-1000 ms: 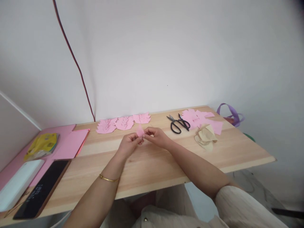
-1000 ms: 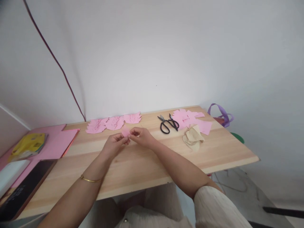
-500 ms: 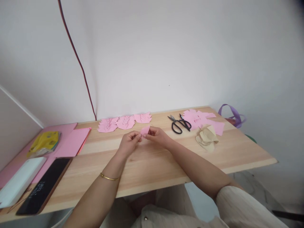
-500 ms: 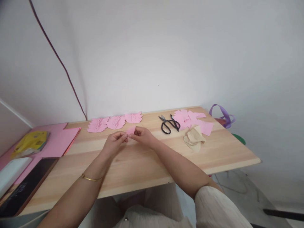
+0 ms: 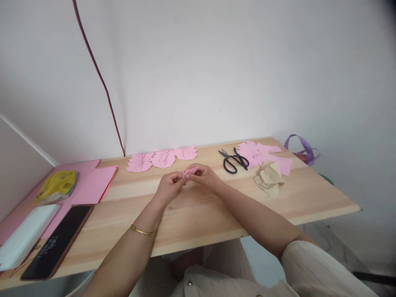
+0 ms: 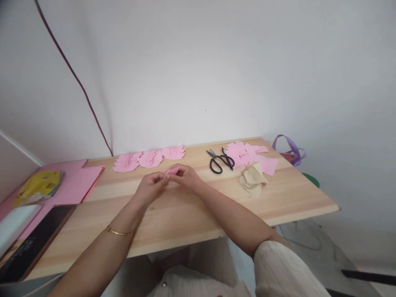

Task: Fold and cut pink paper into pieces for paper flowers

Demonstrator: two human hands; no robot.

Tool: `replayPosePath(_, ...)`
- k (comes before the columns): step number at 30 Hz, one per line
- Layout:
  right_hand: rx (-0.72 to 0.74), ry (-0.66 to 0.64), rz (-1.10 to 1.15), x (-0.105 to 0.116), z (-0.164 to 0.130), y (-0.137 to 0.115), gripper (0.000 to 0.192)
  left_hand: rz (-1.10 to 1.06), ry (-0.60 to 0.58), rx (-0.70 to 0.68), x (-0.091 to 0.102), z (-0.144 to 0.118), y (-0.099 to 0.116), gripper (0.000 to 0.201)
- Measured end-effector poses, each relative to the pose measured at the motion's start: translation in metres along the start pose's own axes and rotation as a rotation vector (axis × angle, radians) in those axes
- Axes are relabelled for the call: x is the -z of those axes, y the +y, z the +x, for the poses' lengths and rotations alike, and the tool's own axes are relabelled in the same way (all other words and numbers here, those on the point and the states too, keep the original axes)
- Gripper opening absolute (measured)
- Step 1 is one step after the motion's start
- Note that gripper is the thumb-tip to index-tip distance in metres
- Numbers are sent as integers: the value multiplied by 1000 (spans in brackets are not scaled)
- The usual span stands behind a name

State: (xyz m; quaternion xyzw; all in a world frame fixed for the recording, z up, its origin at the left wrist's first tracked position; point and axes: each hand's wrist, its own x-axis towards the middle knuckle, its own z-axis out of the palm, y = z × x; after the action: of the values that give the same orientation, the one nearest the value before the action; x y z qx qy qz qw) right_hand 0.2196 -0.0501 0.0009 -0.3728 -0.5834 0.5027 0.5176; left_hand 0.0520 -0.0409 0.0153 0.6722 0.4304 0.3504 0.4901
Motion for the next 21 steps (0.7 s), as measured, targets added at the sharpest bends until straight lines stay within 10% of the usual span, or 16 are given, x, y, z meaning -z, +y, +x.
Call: replayPosePath(21,-43,64,-79,2,0,-3,30,54,-10,-124,2,0,-2,30)
